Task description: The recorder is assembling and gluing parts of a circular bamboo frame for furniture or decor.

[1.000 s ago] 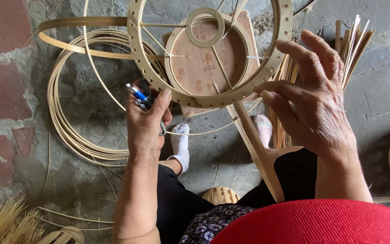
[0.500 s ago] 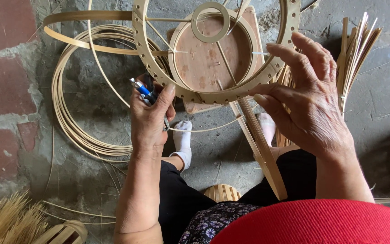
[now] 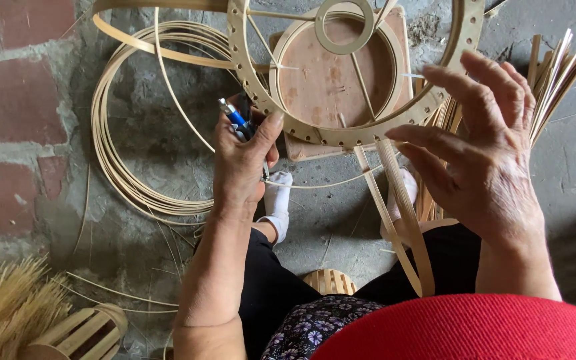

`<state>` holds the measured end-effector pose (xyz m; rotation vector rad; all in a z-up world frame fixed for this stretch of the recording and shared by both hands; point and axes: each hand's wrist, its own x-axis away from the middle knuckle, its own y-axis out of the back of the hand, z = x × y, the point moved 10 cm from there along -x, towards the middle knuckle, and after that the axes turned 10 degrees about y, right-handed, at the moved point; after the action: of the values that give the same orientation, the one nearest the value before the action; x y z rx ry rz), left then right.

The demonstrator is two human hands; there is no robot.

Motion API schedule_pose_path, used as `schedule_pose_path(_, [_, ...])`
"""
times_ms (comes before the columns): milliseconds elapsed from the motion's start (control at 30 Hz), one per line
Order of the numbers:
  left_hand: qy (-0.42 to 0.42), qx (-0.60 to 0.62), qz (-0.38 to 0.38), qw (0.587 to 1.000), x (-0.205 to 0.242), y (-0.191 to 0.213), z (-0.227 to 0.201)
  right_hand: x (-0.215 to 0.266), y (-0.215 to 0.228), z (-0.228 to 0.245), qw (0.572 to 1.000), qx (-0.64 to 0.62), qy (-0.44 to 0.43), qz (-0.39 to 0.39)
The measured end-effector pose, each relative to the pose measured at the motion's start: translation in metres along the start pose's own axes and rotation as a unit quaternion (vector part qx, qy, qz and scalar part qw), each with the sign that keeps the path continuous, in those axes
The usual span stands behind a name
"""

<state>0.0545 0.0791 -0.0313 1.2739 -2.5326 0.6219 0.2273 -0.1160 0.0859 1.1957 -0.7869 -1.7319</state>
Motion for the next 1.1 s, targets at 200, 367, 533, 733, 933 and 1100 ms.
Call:
schedule_pose_path(200, [-0.012, 0.007, 0.018, 1.000, 0.001, -0.004, -0.003, 0.016, -0.009, -0.021, 0.998, 0.019, -0.044, -0.037])
schedule_pose_path(367, [-0.015, 0.014, 0.020, 1.000, 0.001, -0.005, -0.005, -0.005, 0.013, -0.002, 0.997, 0.016, -0.034, -0.068])
schedule_pose_path(533, [-0.015, 0.003, 0.016, 1.000, -0.001, -0.002, -0.001, 0.032, 0.009, -0.055, 0.981, -0.077, -0.065, -0.164])
schedule_pose_path(733, [-0.008, 0.027, 0.020, 0.999, 0.000, -0.006, -0.003, 0.059, -0.051, -0.135, 0.804, -0.479, -0.272, -0.223])
schedule_pose_path(933, [-0.003, 0.030, -0.011, 0.999, -0.002, 0.006, 0.004, 0.040, -0.055, -0.125, 0.814, -0.500, -0.219, -0.198])
schedule_pose_path(1100, [0.011, 0.014, 0.001, 1.000, 0.001, -0.004, -0.002, 0.043, -0.064, -0.130, 0.814, -0.502, -0.204, -0.207])
